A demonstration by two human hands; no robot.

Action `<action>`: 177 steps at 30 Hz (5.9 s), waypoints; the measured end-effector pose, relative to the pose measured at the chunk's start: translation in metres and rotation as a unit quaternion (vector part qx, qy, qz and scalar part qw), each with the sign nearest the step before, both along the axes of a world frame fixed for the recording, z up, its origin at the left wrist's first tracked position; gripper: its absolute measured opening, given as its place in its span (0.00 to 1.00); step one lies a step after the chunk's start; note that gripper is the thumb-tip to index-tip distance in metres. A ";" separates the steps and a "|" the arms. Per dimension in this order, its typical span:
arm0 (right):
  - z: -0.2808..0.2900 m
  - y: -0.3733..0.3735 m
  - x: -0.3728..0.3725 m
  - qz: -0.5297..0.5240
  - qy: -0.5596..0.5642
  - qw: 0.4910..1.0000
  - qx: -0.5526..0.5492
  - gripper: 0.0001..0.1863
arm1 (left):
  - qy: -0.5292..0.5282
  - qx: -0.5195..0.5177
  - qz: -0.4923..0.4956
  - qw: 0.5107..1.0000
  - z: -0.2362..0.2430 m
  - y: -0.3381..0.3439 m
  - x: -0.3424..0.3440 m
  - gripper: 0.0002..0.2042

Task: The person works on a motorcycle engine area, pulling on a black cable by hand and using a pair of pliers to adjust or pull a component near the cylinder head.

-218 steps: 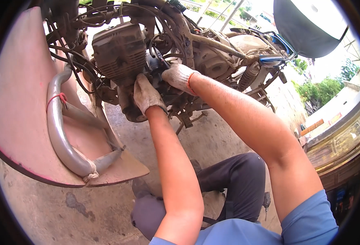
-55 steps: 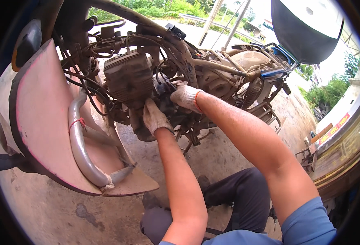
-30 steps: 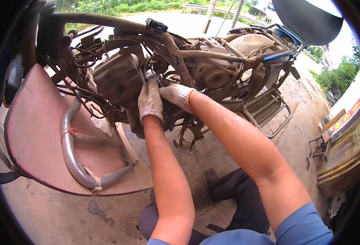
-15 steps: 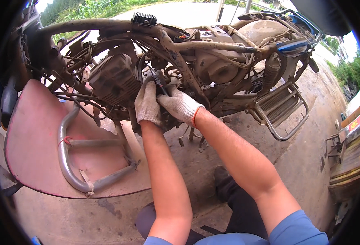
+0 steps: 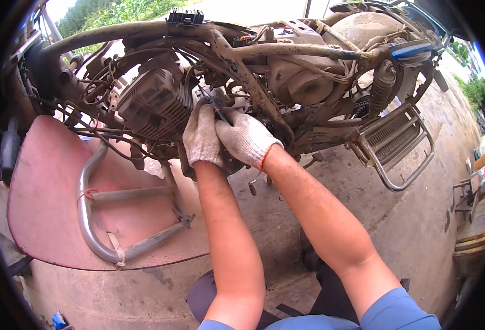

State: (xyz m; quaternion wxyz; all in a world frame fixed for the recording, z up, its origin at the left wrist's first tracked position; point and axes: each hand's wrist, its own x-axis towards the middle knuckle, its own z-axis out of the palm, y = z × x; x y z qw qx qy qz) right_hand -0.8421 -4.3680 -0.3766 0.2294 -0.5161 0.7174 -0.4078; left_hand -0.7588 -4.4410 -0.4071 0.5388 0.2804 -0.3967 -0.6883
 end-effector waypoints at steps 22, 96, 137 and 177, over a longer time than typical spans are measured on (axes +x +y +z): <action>-0.032 0.011 -0.008 -0.009 -0.105 0.991 -0.088 0.22 | -0.224 -0.140 0.064 0.962 0.009 -0.009 -0.007 0.22; 0.035 0.104 0.019 0.041 -0.398 0.914 0.070 0.13 | -0.268 -0.343 0.113 0.893 -0.015 -0.024 -0.010 0.14; 0.113 -0.041 0.011 0.036 0.078 0.925 0.369 0.16 | 0.089 0.012 -0.005 0.996 0.009 -0.003 0.000 0.23; 0.014 -0.030 -0.027 0.024 0.057 0.983 0.171 0.15 | -0.140 -0.054 0.005 0.989 0.007 -0.005 0.004 0.24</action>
